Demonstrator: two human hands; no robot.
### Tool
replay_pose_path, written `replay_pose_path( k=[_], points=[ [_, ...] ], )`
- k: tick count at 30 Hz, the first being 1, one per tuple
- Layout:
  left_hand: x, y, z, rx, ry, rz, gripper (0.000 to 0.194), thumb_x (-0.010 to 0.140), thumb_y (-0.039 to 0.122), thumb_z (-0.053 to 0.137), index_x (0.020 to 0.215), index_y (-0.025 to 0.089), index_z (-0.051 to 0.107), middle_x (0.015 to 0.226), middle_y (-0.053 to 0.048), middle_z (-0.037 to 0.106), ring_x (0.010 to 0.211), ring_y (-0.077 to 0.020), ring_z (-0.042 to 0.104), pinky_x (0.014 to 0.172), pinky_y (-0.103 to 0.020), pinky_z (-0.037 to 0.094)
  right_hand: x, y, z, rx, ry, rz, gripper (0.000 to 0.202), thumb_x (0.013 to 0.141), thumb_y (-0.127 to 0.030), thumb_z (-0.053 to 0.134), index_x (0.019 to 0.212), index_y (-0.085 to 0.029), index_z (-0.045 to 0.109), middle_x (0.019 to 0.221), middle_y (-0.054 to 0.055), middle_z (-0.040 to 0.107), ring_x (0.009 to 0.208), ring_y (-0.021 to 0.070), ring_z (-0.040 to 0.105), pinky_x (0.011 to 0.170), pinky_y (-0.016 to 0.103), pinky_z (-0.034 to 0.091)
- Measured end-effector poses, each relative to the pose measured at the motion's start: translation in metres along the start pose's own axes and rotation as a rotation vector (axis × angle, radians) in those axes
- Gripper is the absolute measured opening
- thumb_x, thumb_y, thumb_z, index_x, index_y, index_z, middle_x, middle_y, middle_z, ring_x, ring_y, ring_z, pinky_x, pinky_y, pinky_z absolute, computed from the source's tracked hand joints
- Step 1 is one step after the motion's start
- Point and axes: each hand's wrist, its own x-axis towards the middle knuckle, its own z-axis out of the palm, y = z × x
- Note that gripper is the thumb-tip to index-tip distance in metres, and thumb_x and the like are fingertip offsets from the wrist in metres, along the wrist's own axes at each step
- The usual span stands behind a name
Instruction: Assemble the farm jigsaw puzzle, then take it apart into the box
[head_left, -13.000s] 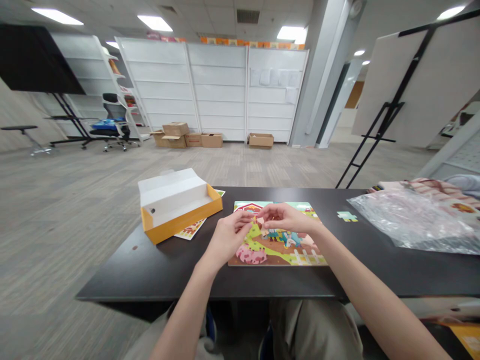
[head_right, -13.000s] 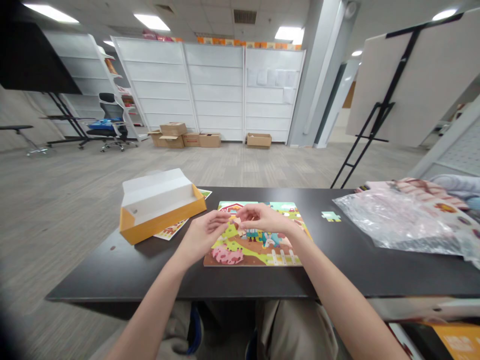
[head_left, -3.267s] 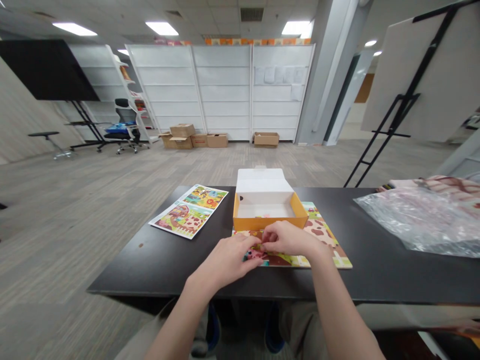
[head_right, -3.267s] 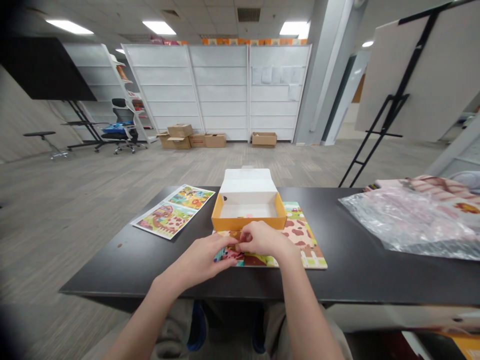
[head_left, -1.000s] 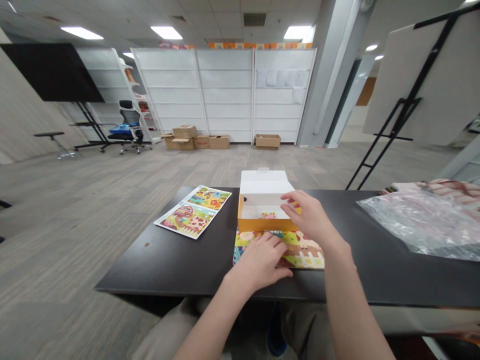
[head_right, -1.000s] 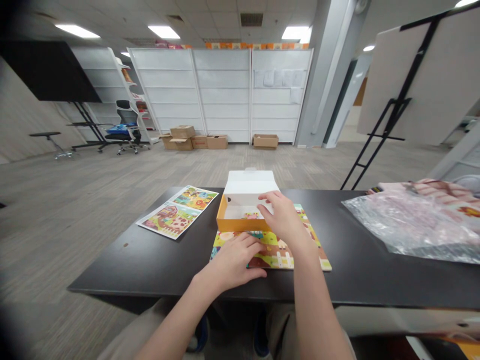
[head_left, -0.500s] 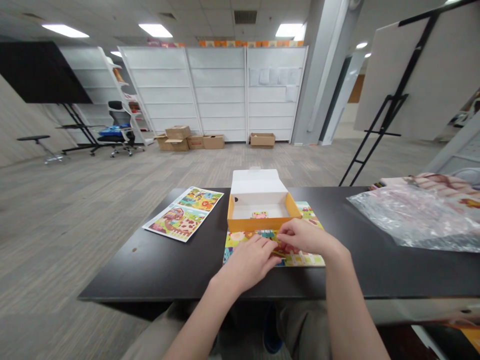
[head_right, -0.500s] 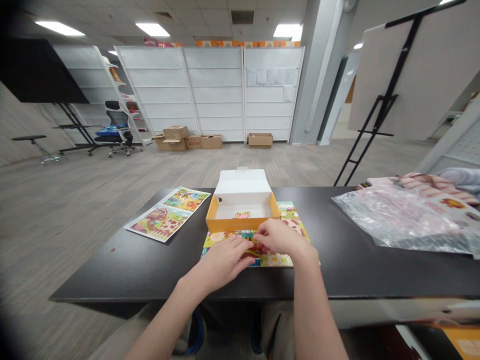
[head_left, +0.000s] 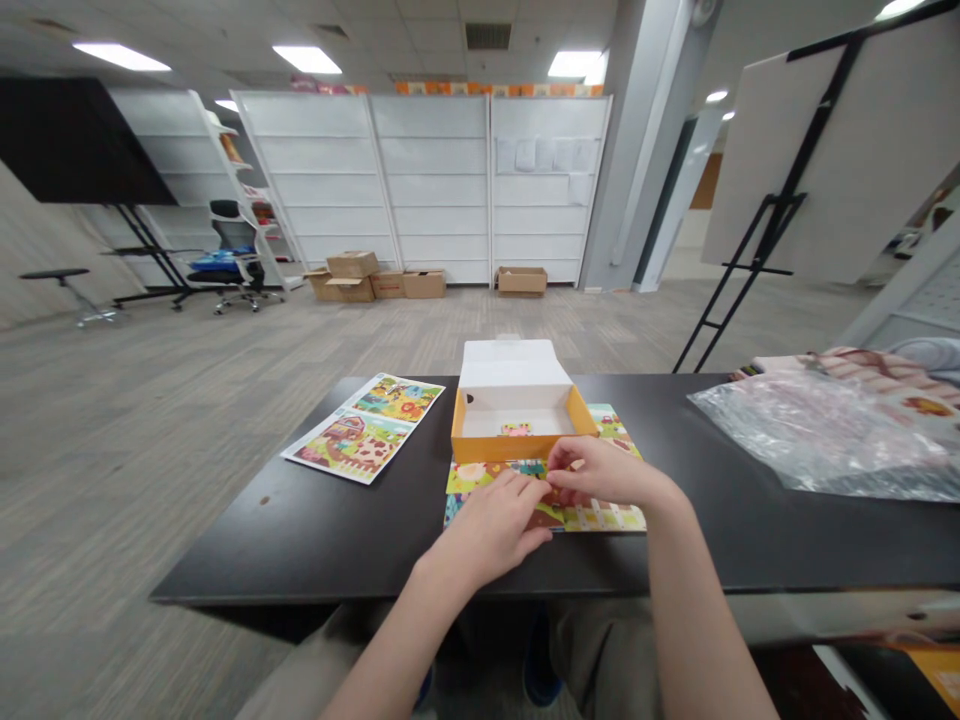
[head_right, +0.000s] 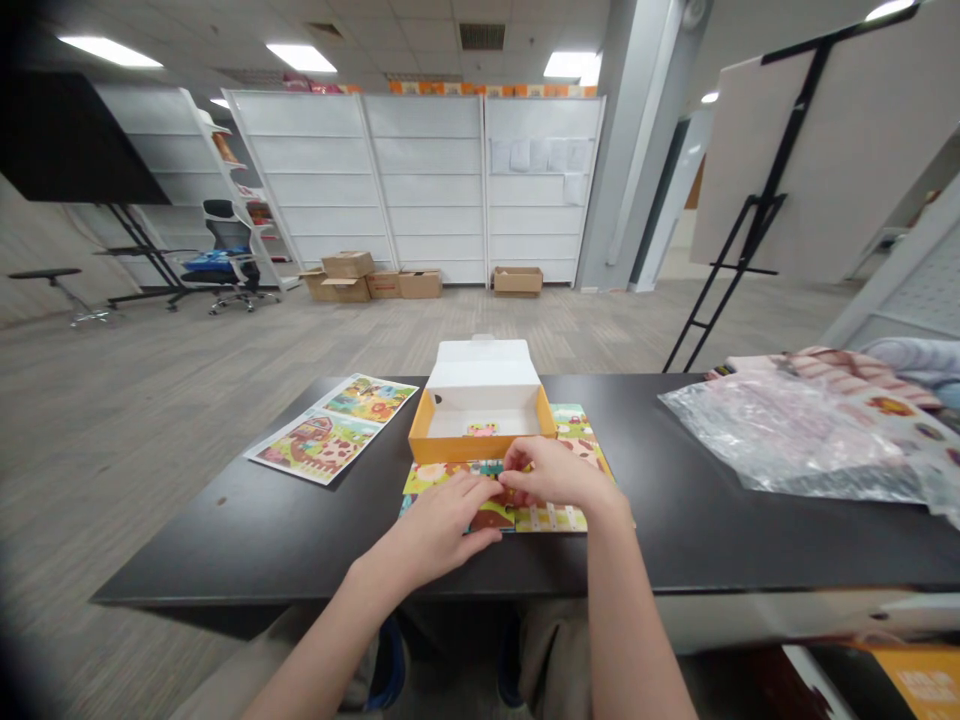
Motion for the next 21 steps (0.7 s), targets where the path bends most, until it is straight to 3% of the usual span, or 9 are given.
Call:
replay_pose_path(
  k=[7, 10, 13, 17, 21],
  points=[
    [0.000, -0.001, 0.000, -0.050, -0.024, -0.052, 0.040, 0.087, 0.029, 0.073, 0.121, 0.018, 0.055, 0.117, -0.010, 0.066, 0.114, -0.0279, 0.059, 0.095, -0.041, 0.051, -0.006, -0.010, -0.003, 0.116, -0.091, -0.024, 0.033, 0.078, -0.046, 0.072, 0.090, -0.020, 0.056, 0.079, 0.001, 0.069, 0.073, 0.0165, 0.069, 0.065, 0.027, 0.056],
    [0.000, -0.002, 0.000, -0.075, -0.001, -0.048, 0.041, 0.086, 0.030, 0.074, 0.121, 0.018, 0.056, 0.118, -0.009, 0.066, 0.115, -0.0273, 0.059, 0.096, -0.040, 0.050, -0.005, -0.008, -0.005, 0.003, -0.057, -0.050, 0.032, 0.077, -0.044, 0.072, 0.089, -0.018, 0.059, 0.079, 0.002, 0.070, 0.073, 0.0169, 0.068, 0.063, 0.026, 0.054],
    [-0.001, -0.002, 0.001, -0.057, 0.042, -0.040, 0.025, 0.095, 0.030, 0.062, 0.117, 0.021, 0.058, 0.114, -0.007, 0.068, 0.110, -0.0247, 0.062, 0.093, -0.038, 0.051, -0.006, -0.006, -0.006, -0.071, -0.046, -0.019, 0.030, 0.076, -0.043, 0.074, 0.086, -0.018, 0.060, 0.078, 0.003, 0.070, 0.071, 0.0173, 0.068, 0.060, 0.026, 0.053],
    [-0.002, -0.001, 0.000, 0.011, 0.178, -0.014, 0.015, 0.102, 0.022, 0.046, 0.106, 0.021, 0.061, 0.103, -0.005, 0.070, 0.097, -0.0203, 0.066, 0.085, -0.033, 0.052, -0.009, -0.011, -0.006, 0.028, -0.114, 0.014, 0.035, 0.082, -0.052, 0.068, 0.090, -0.019, 0.058, 0.072, 0.002, 0.069, 0.069, 0.0172, 0.069, 0.059, 0.025, 0.054],
    [-0.003, -0.002, -0.003, 0.077, 0.419, 0.050, 0.015, 0.101, 0.021, 0.048, 0.103, 0.020, 0.062, 0.106, -0.006, 0.070, 0.098, -0.0198, 0.065, 0.086, -0.034, 0.053, -0.010, -0.013, -0.006, 0.166, -0.045, -0.002, 0.044, 0.083, -0.060, 0.066, 0.092, -0.018, 0.055, 0.080, 0.002, 0.068, 0.067, 0.0154, 0.070, 0.059, 0.025, 0.055]
  ],
)
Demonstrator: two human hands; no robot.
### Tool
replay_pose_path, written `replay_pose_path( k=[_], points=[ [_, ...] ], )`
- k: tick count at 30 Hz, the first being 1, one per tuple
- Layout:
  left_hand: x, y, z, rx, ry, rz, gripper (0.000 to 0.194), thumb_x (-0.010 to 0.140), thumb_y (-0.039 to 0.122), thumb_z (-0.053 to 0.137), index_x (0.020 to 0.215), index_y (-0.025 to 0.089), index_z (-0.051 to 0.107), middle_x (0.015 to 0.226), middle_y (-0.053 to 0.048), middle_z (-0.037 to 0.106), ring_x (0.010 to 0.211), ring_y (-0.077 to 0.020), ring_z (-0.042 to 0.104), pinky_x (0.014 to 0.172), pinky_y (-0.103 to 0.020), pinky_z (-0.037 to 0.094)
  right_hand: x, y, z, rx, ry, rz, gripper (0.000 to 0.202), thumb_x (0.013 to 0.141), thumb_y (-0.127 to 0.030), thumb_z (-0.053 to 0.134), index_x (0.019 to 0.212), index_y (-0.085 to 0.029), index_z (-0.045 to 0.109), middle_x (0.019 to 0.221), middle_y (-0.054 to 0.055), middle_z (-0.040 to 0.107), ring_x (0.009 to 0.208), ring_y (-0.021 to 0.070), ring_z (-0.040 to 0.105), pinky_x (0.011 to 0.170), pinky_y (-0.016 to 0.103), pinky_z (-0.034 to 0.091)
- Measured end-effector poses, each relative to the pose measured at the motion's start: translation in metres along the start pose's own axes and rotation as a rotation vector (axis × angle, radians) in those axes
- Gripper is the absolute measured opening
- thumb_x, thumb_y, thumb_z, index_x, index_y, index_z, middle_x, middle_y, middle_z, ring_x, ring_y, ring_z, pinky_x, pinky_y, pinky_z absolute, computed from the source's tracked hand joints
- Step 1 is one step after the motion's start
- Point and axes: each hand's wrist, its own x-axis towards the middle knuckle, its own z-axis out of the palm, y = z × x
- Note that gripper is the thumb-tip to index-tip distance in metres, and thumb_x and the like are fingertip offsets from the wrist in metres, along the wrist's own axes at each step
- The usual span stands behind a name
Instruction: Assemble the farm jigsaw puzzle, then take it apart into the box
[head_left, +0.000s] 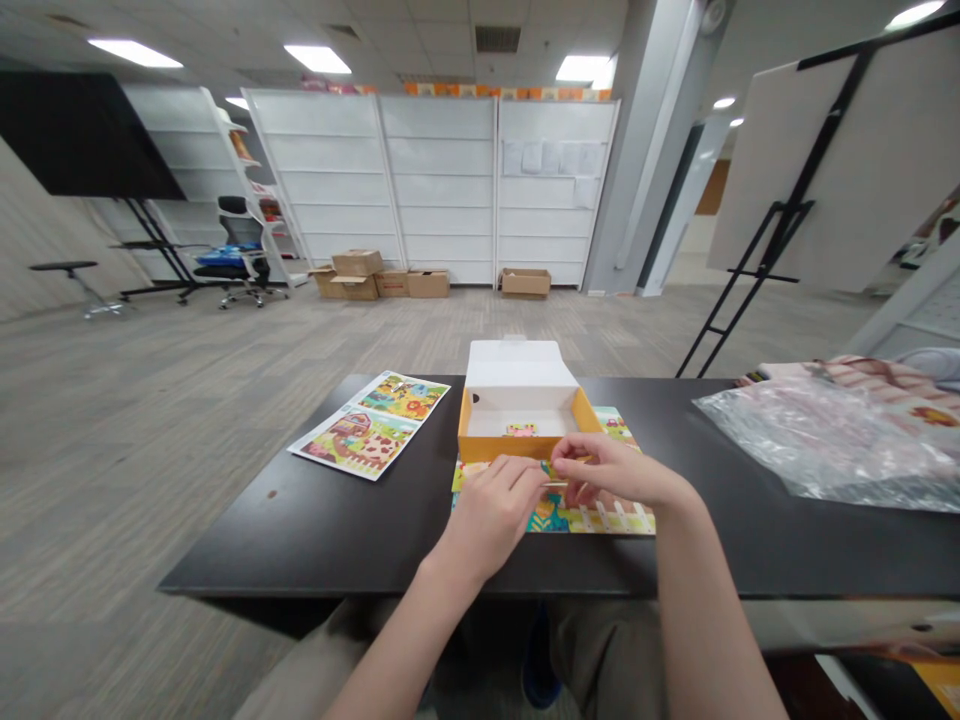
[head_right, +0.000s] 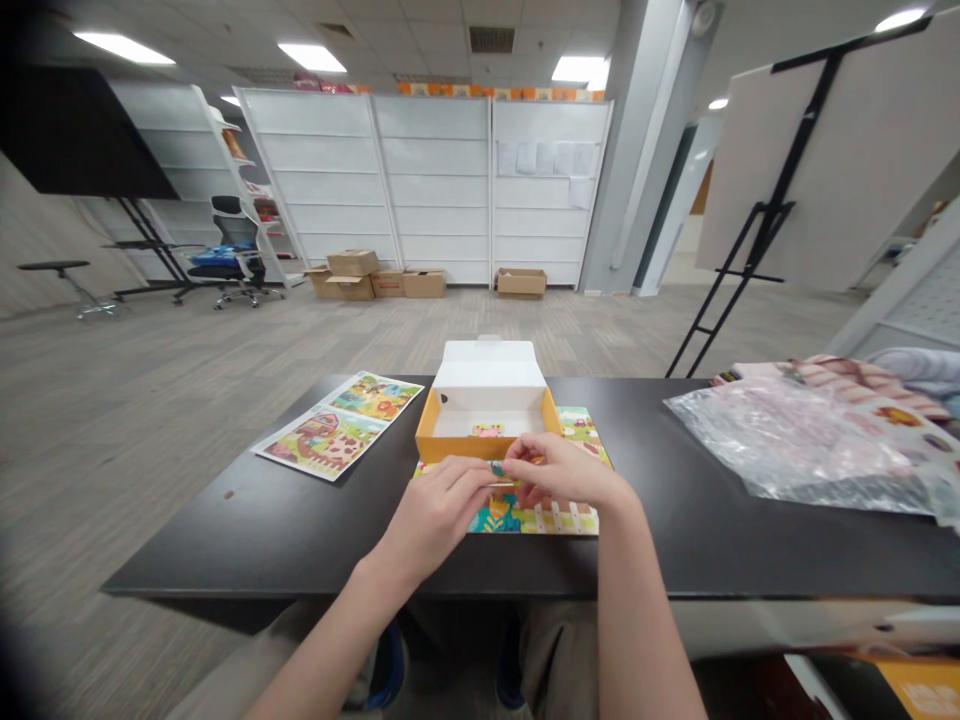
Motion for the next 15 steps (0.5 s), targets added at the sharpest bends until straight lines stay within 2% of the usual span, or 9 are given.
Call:
replay_pose_path(
  k=[2, 5, 8, 10, 13, 15],
  points=[
    [0.000, -0.001, 0.000, 0.014, 0.123, 0.020, 0.015, 0.101, 0.019, 0.048, 0.105, 0.020, 0.063, 0.110, -0.006, 0.069, 0.103, -0.0196, 0.064, 0.089, -0.034, 0.053, 0.001, 0.000, 0.001, 0.078, 0.018, -0.031, 0.045, 0.082, -0.060, 0.068, 0.094, -0.019, 0.054, 0.080, 0.001, 0.066, 0.064, 0.0140, 0.068, 0.057, 0.024, 0.054],
    [0.001, -0.001, 0.002, 0.014, 0.266, 0.040, 0.015, 0.098, 0.016, 0.052, 0.106, 0.021, 0.064, 0.112, -0.007, 0.068, 0.107, -0.0196, 0.064, 0.093, -0.034, 0.055, 0.006, -0.005, 0.007, 0.185, 0.073, -0.178, 0.043, 0.081, -0.054, 0.072, 0.098, -0.021, 0.053, 0.073, -0.003, 0.063, 0.061, 0.0120, 0.062, 0.054, 0.023, 0.050],
    [0.004, -0.001, 0.004, 0.014, 0.335, 0.035, 0.020, 0.096, 0.014, 0.054, 0.113, 0.022, 0.061, 0.120, -0.009, 0.065, 0.116, -0.0212, 0.062, 0.097, -0.036, 0.055, 0.019, -0.012, 0.015, 0.211, 0.279, -0.324, 0.036, 0.080, -0.049, 0.073, 0.091, -0.021, 0.054, 0.071, -0.003, 0.062, 0.059, 0.0109, 0.057, 0.053, 0.022, 0.046],
    [0.005, -0.001, 0.003, 0.026, 0.371, 0.004, 0.025, 0.096, 0.014, 0.054, 0.120, 0.022, 0.058, 0.128, -0.011, 0.060, 0.123, -0.0230, 0.058, 0.103, -0.039, 0.053, 0.031, -0.014, 0.016, 0.142, 0.439, -0.388, 0.031, 0.080, -0.046, 0.071, 0.084, -0.020, 0.055, 0.072, -0.002, 0.063, 0.061, 0.0122, 0.058, 0.057, 0.024, 0.046],
    [0.005, -0.002, 0.002, 0.031, 0.358, -0.044, 0.027, 0.096, 0.016, 0.053, 0.123, 0.020, 0.055, 0.128, -0.012, 0.060, 0.123, -0.0238, 0.058, 0.105, -0.041, 0.051, 0.048, -0.013, 0.012, -0.075, 0.704, -0.404, 0.019, 0.084, -0.037, 0.065, 0.082, -0.020, 0.056, 0.074, 0.001, 0.068, 0.067, 0.0157, 0.063, 0.065, 0.028, 0.046],
    [0.004, -0.001, 0.003, 0.016, 0.224, -0.043, 0.019, 0.097, 0.018, 0.051, 0.116, 0.020, 0.058, 0.116, -0.009, 0.066, 0.110, -0.0218, 0.064, 0.097, -0.038, 0.054, 0.057, -0.013, 0.009, -0.261, 0.835, -0.323, 0.012, 0.086, -0.032, 0.062, 0.087, -0.021, 0.058, 0.078, 0.002, 0.071, 0.070, 0.0175, 0.065, 0.068, 0.029, 0.046]
  ],
)
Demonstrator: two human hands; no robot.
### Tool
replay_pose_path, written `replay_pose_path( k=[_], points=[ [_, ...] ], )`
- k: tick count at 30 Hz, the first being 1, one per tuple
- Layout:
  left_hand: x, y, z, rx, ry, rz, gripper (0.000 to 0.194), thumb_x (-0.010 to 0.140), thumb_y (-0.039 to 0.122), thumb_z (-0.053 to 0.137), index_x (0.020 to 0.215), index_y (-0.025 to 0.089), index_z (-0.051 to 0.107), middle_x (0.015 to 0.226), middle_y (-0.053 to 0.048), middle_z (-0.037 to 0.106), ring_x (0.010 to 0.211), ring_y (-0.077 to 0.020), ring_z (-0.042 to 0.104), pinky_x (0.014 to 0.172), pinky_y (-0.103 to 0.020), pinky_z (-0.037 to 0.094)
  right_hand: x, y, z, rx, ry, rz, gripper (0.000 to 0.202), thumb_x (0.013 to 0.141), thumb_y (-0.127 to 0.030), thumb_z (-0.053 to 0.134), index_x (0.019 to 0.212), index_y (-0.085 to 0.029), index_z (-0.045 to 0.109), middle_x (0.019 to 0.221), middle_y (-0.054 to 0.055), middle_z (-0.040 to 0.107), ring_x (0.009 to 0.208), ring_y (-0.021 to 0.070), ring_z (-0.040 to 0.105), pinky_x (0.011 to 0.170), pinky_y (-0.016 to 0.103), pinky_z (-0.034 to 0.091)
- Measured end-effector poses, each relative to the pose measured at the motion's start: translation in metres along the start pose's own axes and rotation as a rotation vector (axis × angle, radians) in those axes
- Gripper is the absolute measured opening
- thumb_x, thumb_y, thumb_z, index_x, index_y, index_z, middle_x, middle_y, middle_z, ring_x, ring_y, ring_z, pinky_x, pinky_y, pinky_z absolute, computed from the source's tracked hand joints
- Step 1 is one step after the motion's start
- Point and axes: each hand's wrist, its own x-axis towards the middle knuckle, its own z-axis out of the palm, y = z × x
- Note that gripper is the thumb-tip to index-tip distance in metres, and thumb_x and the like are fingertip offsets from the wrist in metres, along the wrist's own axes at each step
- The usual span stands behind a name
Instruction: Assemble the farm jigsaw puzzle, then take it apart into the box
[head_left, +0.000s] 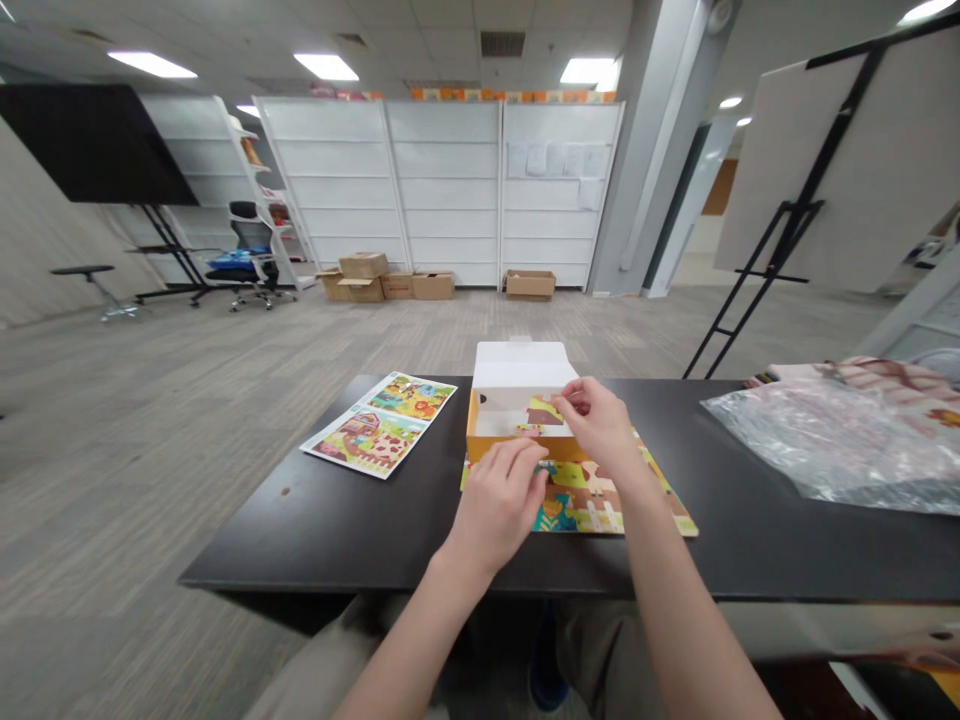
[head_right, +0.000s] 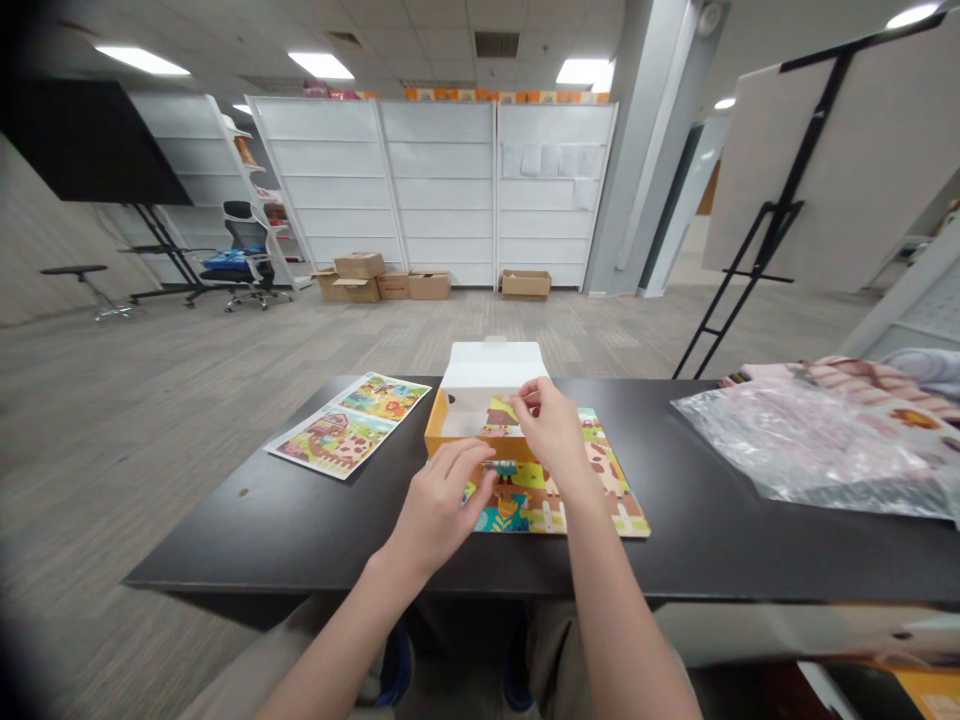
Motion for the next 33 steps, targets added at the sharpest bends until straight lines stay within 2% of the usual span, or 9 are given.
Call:
replay_pose_path(
  k=[2, 4, 7, 11, 15, 20, 26, 30, 33],
  points=[
    [-0.001, 0.003, 0.002, -0.004, -0.206, 0.040, 0.012, 0.099, 0.021, 0.051, 0.102, 0.019, 0.062, 0.101, -0.006, 0.069, 0.094, -0.0196, 0.067, 0.085, -0.034, 0.056, 0.005, 0.000, 0.004, -0.212, 0.006, 0.028, 0.011, 0.087, -0.030, 0.061, 0.095, -0.022, 0.059, 0.084, 0.003, 0.074, 0.076, 0.0200, 0.067, 0.069, 0.030, 0.045],
    [-0.002, 0.008, 0.005, 0.013, -0.384, 0.091, 0.014, 0.099, 0.026, 0.052, 0.094, 0.019, 0.063, 0.096, -0.004, 0.069, 0.087, -0.0194, 0.066, 0.078, -0.033, 0.056, 0.007, -0.003, 0.008, -0.377, -0.061, 0.048, 0.012, 0.088, -0.030, 0.061, 0.098, -0.024, 0.061, 0.088, 0.004, 0.075, 0.084, 0.0230, 0.068, 0.070, 0.030, 0.044],
    [0.000, 0.018, 0.011, 0.020, -0.507, 0.116, 0.017, 0.096, 0.034, 0.059, 0.096, 0.018, 0.064, 0.099, -0.005, 0.069, 0.092, -0.0215, 0.065, 0.079, -0.033, 0.054, 0.008, -0.005, 0.011, -0.489, -0.169, 0.039, 0.014, 0.089, -0.029, 0.061, 0.101, -0.023, 0.063, 0.095, 0.006, 0.075, 0.092, 0.0253, 0.068, 0.073, 0.032, 0.044],
    [0.004, 0.024, 0.022, 0.004, -0.556, 0.122, 0.033, 0.087, 0.047, 0.070, 0.102, 0.019, 0.064, 0.104, -0.007, 0.069, 0.100, -0.0247, 0.063, 0.085, -0.036, 0.053, 0.006, 0.004, -0.002, -0.454, -0.073, -0.045, 0.030, 0.087, -0.029, 0.062, 0.115, -0.018, 0.061, 0.109, 0.012, 0.072, 0.096, 0.0248, 0.067, 0.081, 0.033, 0.047],
    [0.008, 0.026, 0.034, 0.041, -0.559, 0.109, 0.046, 0.080, 0.057, 0.074, 0.105, 0.019, 0.065, 0.107, -0.008, 0.069, 0.102, -0.0274, 0.063, 0.085, -0.039, 0.053, -0.004, 0.017, -0.032, -0.321, -0.025, -0.036, 0.024, 0.088, -0.032, 0.061, 0.106, -0.018, 0.065, 0.100, 0.009, 0.073, 0.083, 0.0210, 0.068, 0.076, 0.031, 0.050],
    [0.015, 0.029, 0.037, 0.061, -0.567, 0.103, 0.033, 0.086, 0.047, 0.070, 0.102, 0.018, 0.066, 0.105, -0.008, 0.072, 0.100, -0.0270, 0.065, 0.084, -0.039, 0.053, -0.026, 0.021, -0.065, -0.195, -0.242, 0.092, 0.017, 0.088, -0.033, 0.059, 0.086, -0.019, 0.068, 0.080, 0.005, 0.074, 0.068, 0.0177, 0.068, 0.060, 0.026, 0.050],
    [0.021, 0.031, 0.032, 0.044, -0.584, 0.051, 0.023, 0.095, 0.040, 0.057, 0.097, 0.020, 0.067, 0.097, -0.007, 0.073, 0.094, -0.0261, 0.069, 0.081, -0.037, 0.053, -0.046, 0.021, -0.078, -0.129, -0.630, 0.303, 0.023, 0.089, -0.035, 0.061, 0.074, -0.019, 0.062, 0.061, 0.002, 0.069, 0.051, 0.0143, 0.063, 0.049, 0.023, 0.046],
    [0.021, 0.032, 0.032, 0.078, -0.631, 0.063, 0.023, 0.096, 0.038, 0.056, 0.100, 0.018, 0.064, 0.098, -0.010, 0.073, 0.096, -0.0281, 0.069, 0.081, -0.038, 0.053, -0.052, 0.022, -0.073, -0.073, -0.643, 0.369, 0.018, 0.087, -0.030, 0.065, 0.077, -0.018, 0.058, 0.061, 0.001, 0.068, 0.052, 0.0135, 0.064, 0.047, 0.021, 0.046],
    [0.019, 0.030, 0.033, 0.102, -0.637, 0.064, 0.024, 0.096, 0.041, 0.056, 0.098, 0.018, 0.063, 0.104, -0.011, 0.071, 0.098, -0.0280, 0.067, 0.079, -0.037, 0.052, -0.056, 0.030, -0.067, -0.033, -0.597, 0.320, 0.016, 0.082, -0.022, 0.070, 0.084, -0.018, 0.055, 0.066, -0.001, 0.069, 0.055, 0.0120, 0.064, 0.048, 0.019, 0.045]
  ],
)
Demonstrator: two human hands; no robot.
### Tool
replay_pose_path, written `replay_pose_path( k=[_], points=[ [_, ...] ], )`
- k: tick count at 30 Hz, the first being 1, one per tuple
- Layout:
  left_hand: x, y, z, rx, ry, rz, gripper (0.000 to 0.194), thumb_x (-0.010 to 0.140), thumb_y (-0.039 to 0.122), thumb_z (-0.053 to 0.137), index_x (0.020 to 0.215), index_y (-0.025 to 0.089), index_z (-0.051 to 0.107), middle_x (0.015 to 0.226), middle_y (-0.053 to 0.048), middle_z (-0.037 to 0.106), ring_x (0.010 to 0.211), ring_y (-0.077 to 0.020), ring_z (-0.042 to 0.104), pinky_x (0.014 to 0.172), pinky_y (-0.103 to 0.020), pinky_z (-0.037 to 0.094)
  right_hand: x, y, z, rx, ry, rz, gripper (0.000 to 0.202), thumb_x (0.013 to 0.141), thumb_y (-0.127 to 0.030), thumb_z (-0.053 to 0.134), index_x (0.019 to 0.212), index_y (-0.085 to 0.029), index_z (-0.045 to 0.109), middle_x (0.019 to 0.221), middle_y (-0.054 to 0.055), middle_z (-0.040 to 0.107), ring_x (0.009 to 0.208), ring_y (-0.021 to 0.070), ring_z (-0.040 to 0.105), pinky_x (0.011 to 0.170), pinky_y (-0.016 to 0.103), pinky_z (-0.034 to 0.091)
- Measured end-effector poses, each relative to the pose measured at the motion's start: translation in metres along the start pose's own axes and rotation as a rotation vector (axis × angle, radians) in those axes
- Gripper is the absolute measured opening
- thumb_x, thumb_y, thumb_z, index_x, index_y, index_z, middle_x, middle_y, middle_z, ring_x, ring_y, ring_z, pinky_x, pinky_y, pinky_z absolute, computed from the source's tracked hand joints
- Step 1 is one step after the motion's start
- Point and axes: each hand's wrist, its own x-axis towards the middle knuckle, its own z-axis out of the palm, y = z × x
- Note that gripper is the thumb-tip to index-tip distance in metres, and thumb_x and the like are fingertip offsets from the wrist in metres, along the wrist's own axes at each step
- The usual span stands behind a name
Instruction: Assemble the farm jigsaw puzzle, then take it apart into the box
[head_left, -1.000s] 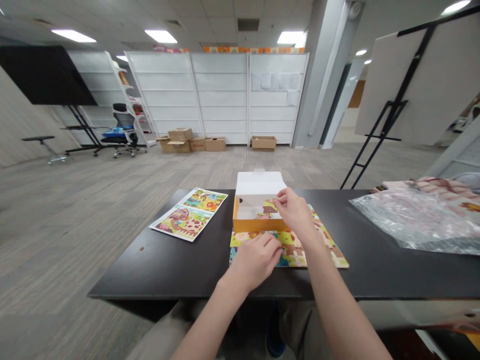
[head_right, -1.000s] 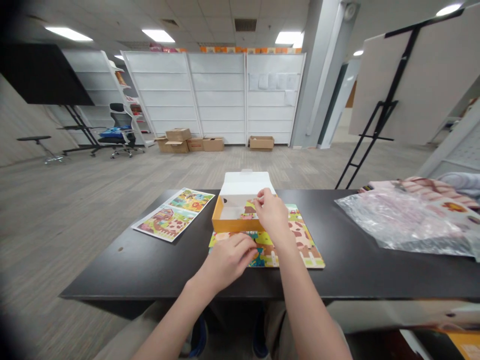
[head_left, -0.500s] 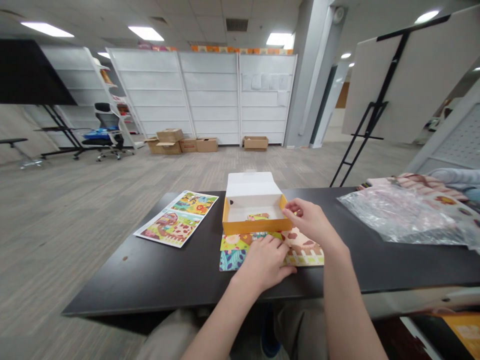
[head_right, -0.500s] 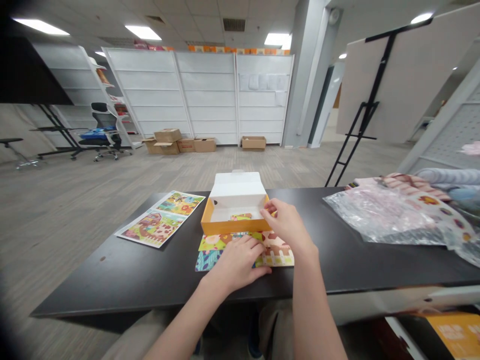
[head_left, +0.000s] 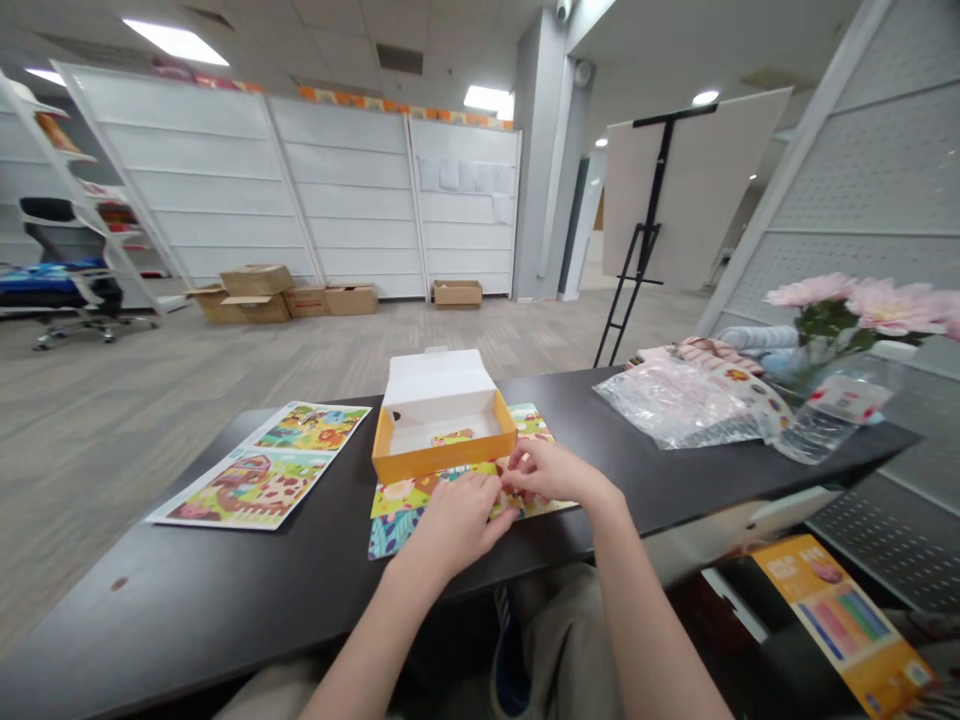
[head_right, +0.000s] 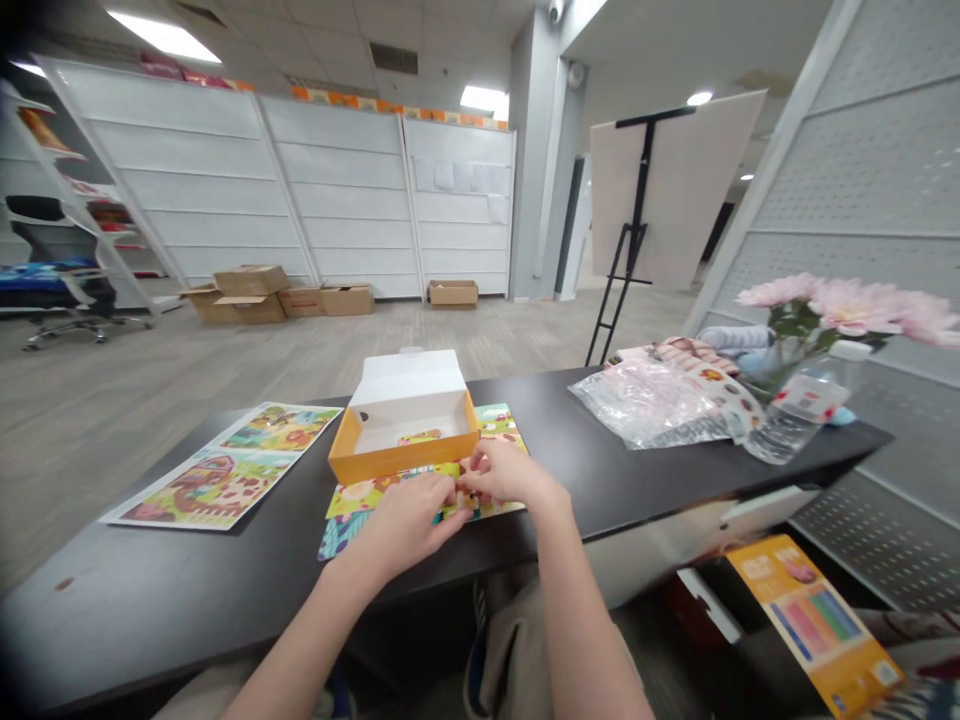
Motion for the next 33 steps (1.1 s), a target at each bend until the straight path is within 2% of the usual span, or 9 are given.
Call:
replay_pose_path(
  k=[4, 8, 13, 16, 20, 22, 27, 30, 33],
  points=[
    [-0.001, -0.005, 0.002, -0.033, 0.021, -0.014, 0.024, 0.092, 0.043, 0.062, 0.090, 0.019, 0.062, 0.099, -0.008, 0.070, 0.093, -0.0249, 0.067, 0.077, -0.033, 0.050, 0.008, 0.019, 0.012, 0.091, 0.025, -0.095, 0.024, 0.076, -0.014, 0.071, 0.091, -0.019, 0.054, 0.069, -0.004, 0.067, 0.053, 0.0093, 0.061, 0.048, 0.018, 0.044],
    [-0.004, -0.011, 0.002, -0.132, 0.050, 0.030, 0.025, 0.084, 0.041, 0.072, 0.082, 0.020, 0.058, 0.092, -0.003, 0.068, 0.091, -0.0232, 0.066, 0.075, -0.031, 0.049, 0.014, 0.028, 0.020, 0.214, 0.016, -0.161, 0.026, 0.072, -0.018, 0.073, 0.090, -0.020, 0.053, 0.069, -0.005, 0.063, 0.058, 0.0109, 0.062, 0.052, 0.020, 0.047],
    [-0.012, -0.010, -0.004, -0.265, 0.088, 0.047, 0.015, 0.086, 0.027, 0.067, 0.099, 0.023, 0.059, 0.107, -0.003, 0.069, 0.098, -0.0211, 0.067, 0.080, -0.030, 0.051, 0.005, 0.018, 0.011, 0.398, -0.089, -0.176, 0.034, 0.073, -0.035, 0.077, 0.092, -0.020, 0.052, 0.072, -0.003, 0.065, 0.059, 0.0120, 0.062, 0.056, 0.024, 0.050],
    [-0.016, -0.020, -0.012, -0.359, 0.230, 0.027, 0.025, 0.089, 0.030, 0.065, 0.113, 0.024, 0.058, 0.119, -0.004, 0.067, 0.108, -0.0201, 0.065, 0.092, -0.031, 0.052, -0.004, 0.015, -0.003, 0.399, -0.100, -0.189, 0.033, 0.079, -0.043, 0.073, 0.091, -0.019, 0.054, 0.073, -0.002, 0.064, 0.059, 0.0114, 0.062, 0.053, 0.022, 0.047],
    [-0.016, -0.054, -0.024, -0.311, 0.543, -0.089, 0.025, 0.093, 0.034, 0.060, 0.116, 0.022, 0.059, 0.127, -0.008, 0.064, 0.121, -0.0209, 0.060, 0.105, -0.034, 0.046, -0.013, 0.022, -0.019, 0.360, 0.002, -0.190, 0.034, 0.084, -0.048, 0.069, 0.091, -0.018, 0.055, 0.072, -0.002, 0.063, 0.062, 0.0125, 0.063, 0.053, 0.022, 0.047],
    [-0.013, -0.071, -0.028, -0.207, 0.625, -0.197, 0.024, 0.094, 0.037, 0.058, 0.112, 0.021, 0.061, 0.123, -0.008, 0.066, 0.114, -0.0221, 0.063, 0.100, -0.035, 0.049, -0.015, 0.027, -0.023, 0.348, 0.061, -0.187, 0.034, 0.084, -0.049, 0.068, 0.092, -0.019, 0.056, 0.078, 0.000, 0.066, 0.068, 0.0147, 0.067, 0.059, 0.025, 0.052],
    [0.004, -0.097, -0.025, -0.024, 0.582, -0.396, 0.029, 0.093, 0.044, 0.058, 0.111, 0.022, 0.063, 0.115, -0.007, 0.070, 0.097, -0.0241, 0.068, 0.088, -0.036, 0.053, -0.018, 0.035, -0.026, 0.236, 0.182, -0.212, 0.031, 0.088, -0.049, 0.061, 0.087, -0.019, 0.060, 0.083, 0.003, 0.068, 0.072, 0.0175, 0.068, 0.063, 0.028, 0.055],
    [0.012, -0.105, -0.020, -0.024, 0.498, -0.407, 0.028, 0.090, 0.045, 0.061, 0.105, 0.022, 0.066, 0.105, -0.006, 0.072, 0.099, -0.0268, 0.066, 0.092, -0.040, 0.051, -0.022, 0.041, -0.031, 0.021, 0.288, -0.193, 0.029, 0.091, -0.045, 0.056, 0.085, -0.018, 0.063, 0.079, 0.004, 0.069, 0.063, 0.0160, 0.063, 0.056, 0.027, 0.047],
    [0.013, -0.101, -0.018, 0.004, 0.568, -0.384, 0.027, 0.089, 0.042, 0.062, 0.104, 0.021, 0.067, 0.116, -0.009, 0.069, 0.110, -0.0300, 0.062, 0.100, -0.046, 0.047, -0.025, 0.046, -0.036, -0.135, 0.368, -0.186, 0.025, 0.090, -0.040, 0.055, 0.082, -0.018, 0.064, 0.073, 0.003, 0.068, 0.060, 0.0158, 0.059, 0.056, 0.027, 0.044]
  ],
)
